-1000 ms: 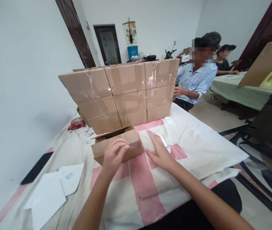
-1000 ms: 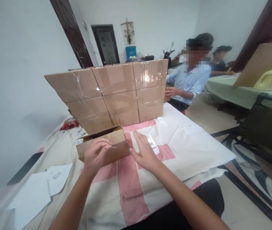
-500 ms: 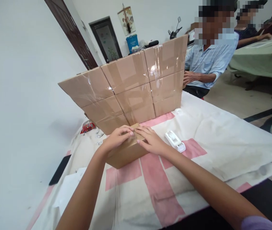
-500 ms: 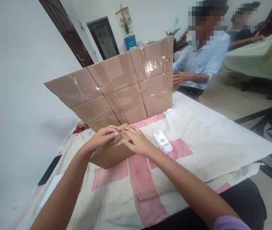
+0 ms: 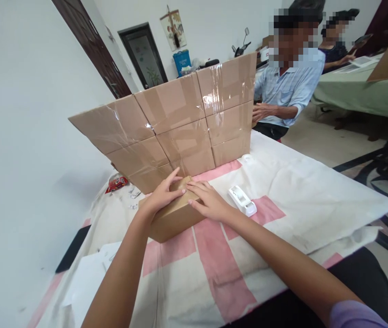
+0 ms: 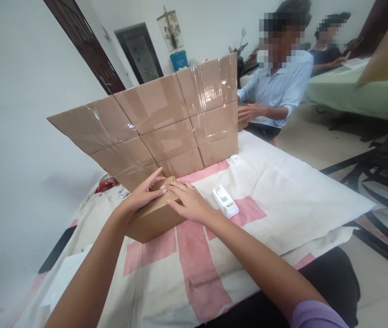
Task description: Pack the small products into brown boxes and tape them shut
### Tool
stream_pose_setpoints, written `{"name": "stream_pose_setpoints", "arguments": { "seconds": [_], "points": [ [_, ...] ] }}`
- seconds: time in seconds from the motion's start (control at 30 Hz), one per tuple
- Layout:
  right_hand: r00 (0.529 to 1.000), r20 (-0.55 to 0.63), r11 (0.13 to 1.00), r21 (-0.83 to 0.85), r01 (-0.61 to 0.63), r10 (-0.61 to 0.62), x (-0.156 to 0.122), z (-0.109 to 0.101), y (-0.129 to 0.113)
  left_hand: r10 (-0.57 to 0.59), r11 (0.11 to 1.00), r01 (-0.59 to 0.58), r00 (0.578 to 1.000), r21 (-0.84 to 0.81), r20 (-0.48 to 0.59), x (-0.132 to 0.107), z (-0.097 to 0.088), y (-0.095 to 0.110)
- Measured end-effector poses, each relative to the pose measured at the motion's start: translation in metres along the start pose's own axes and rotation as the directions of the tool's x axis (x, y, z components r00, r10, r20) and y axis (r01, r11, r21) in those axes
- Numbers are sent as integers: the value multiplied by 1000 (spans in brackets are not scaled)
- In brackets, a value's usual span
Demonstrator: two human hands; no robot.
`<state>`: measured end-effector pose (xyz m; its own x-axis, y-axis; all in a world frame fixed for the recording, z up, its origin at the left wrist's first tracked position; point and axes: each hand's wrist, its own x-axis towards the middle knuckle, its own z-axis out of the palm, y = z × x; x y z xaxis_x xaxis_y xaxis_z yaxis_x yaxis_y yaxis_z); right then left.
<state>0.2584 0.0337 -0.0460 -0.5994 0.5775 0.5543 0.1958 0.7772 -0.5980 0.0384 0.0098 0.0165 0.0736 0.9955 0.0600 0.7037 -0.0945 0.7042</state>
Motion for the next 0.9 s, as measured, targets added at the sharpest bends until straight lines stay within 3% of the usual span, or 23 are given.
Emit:
{"name": "stream_pose_setpoints", "arguments": {
  "seconds": [0.17,0.37,0.5,0.73,0.9],
  "points": [
    [1000,-15,997,79,0,1,-1,1,0,-38,985,53,995,166,-93,4,7,4],
    [999,-38,992,120,-30,34,-5,6,-2,41,995,-46,997,90,64,6,-1,-15],
    [997,-49,987,150,-56,64,-9,9,-3,40,997,-42,999,66,32,7,-1,-18],
    [999,-46,992,121,17,-11,-11,7,4,59,962,-55,998,269,-7,2,7,-5],
    [997,-50,995,76,63,-59,-16,8,10,54,981,-52,999,186,-6,2,6,-8]
  ]
}}
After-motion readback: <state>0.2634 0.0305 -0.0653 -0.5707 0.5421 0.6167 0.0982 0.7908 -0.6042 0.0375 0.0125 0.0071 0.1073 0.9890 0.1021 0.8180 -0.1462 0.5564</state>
